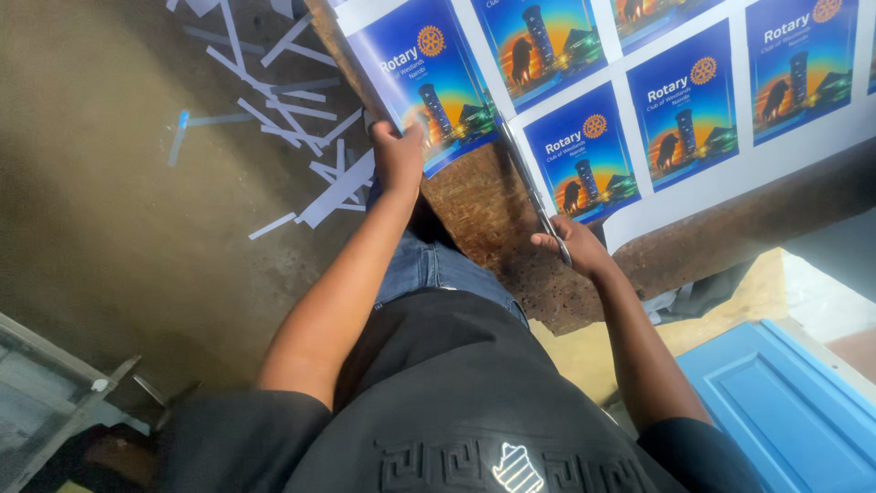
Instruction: The person uses scissors to cut a large sheet of printed posters into individual pieces. They hold the sheet steady with one hand while cutting along the printed lines with the other, then reposition the sheet to continue cutting.
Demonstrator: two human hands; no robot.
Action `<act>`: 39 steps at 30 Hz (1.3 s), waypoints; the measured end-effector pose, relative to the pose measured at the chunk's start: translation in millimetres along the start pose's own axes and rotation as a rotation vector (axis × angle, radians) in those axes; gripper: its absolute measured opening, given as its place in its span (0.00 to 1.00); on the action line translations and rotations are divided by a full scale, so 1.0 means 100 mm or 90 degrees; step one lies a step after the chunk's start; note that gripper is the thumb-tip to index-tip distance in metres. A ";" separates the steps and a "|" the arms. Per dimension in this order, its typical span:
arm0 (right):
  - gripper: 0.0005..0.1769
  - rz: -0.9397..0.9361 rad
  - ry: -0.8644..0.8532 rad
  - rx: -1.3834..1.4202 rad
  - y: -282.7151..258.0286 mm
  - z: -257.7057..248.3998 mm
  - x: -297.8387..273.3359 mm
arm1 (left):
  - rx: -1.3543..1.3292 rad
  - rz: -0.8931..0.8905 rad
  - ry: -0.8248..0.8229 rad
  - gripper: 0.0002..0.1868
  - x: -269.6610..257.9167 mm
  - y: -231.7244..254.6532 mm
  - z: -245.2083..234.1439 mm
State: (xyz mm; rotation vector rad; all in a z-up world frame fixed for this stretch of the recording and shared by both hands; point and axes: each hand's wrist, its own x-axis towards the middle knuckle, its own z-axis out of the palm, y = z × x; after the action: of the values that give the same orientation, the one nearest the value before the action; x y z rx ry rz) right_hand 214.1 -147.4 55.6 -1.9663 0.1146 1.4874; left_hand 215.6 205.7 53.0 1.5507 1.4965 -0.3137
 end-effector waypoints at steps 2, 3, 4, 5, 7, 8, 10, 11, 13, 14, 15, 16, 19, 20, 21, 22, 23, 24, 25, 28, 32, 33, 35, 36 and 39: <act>0.24 -0.015 -0.001 0.024 -0.11 -0.01 0.04 | 0.042 -0.013 -0.018 0.26 0.11 -0.04 0.01; 0.24 -0.019 0.003 0.029 -0.14 -0.01 0.06 | 0.051 -0.009 -0.036 0.22 0.21 -0.13 0.03; 0.24 -0.019 0.004 0.036 -0.15 0.01 0.05 | 0.063 -0.008 -0.057 0.20 0.28 -0.25 0.06; 0.24 -0.015 0.001 0.036 -0.16 0.02 0.08 | 0.065 -0.014 -0.056 0.20 0.45 -0.44 0.15; 0.24 -0.024 0.013 0.012 -0.18 0.02 0.12 | -0.012 0.000 -0.062 0.18 0.77 -0.81 0.36; 0.24 -0.020 0.012 0.014 -0.15 0.01 0.16 | -0.009 -0.003 -0.063 0.18 0.80 -0.82 0.35; 0.23 -0.035 0.024 -0.009 -0.09 0.00 0.24 | 0.012 0.022 -0.075 0.19 0.85 -0.85 0.31; 0.23 -0.033 0.022 -0.008 -0.07 0.01 0.23 | 0.014 0.020 -0.075 0.19 0.83 -0.85 0.30; 0.22 -0.037 0.038 -0.023 -0.09 0.01 0.24 | 0.055 0.005 -0.098 0.20 0.82 -0.81 0.26; 0.22 -0.037 0.037 -0.024 -0.10 0.02 0.24 | 0.056 0.004 -0.097 0.20 0.89 -0.88 0.28; 0.21 -0.040 0.043 -0.021 -0.10 0.02 0.25 | 0.038 0.004 -0.099 0.19 0.96 -0.94 0.31; 0.20 -0.041 0.050 -0.018 -0.09 0.03 0.23 | 0.021 0.002 -0.102 0.18 1.01 -1.02 0.35; 0.21 -0.040 0.061 -0.021 -0.21 0.03 0.17 | -0.134 0.027 -0.117 0.15 0.91 -0.92 0.26; 0.21 -0.038 0.060 -0.021 -0.12 0.05 0.21 | -0.133 0.026 -0.118 0.15 0.84 -0.83 0.24; 0.20 -0.041 0.068 -0.002 -0.03 0.06 0.25 | -0.129 0.025 -0.127 0.15 0.77 -0.74 0.22; 0.20 -0.046 0.076 0.017 0.05 0.07 0.30 | -0.126 0.026 -0.134 0.16 0.71 -0.64 0.20; 0.20 -0.046 0.076 0.017 0.11 0.08 0.34 | -0.126 0.026 -0.134 0.16 0.76 -0.70 0.20; 0.21 -0.036 0.082 -0.012 0.17 0.09 0.37 | -0.147 0.022 -0.137 0.16 0.80 -0.76 0.20; 0.21 -0.025 0.088 -0.041 0.23 0.10 0.41 | -0.167 0.018 -0.140 0.16 0.84 -0.83 0.21; 0.22 -0.014 0.104 -0.046 0.44 0.14 0.50 | -0.178 0.020 -0.143 0.19 0.68 -0.63 0.12; 0.23 -0.019 0.102 -0.060 0.39 0.14 0.49 | -0.189 0.024 -0.158 0.17 0.91 -0.88 0.25; 0.24 -0.017 0.105 -0.066 0.41 0.15 0.49 | -0.194 0.026 -0.162 0.16 1.06 -1.04 0.30; 0.24 -0.016 0.108 -0.072 0.39 0.14 0.49 | -0.198 0.028 -0.166 0.16 1.15 -1.13 0.31; 0.23 -0.022 0.102 -0.076 0.36 0.13 0.48 | -0.220 0.015 -0.180 0.16 1.09 -1.06 0.27; 0.22 -0.042 0.094 -0.077 0.30 0.10 0.50 | -0.256 -0.006 -0.209 0.16 0.94 -0.85 0.18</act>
State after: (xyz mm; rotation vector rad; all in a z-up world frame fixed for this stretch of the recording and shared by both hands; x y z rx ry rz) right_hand 209.5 -149.8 -3.1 -2.1546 0.0244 1.3347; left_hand 168.8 238.8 -61.5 1.1130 1.2192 -0.2402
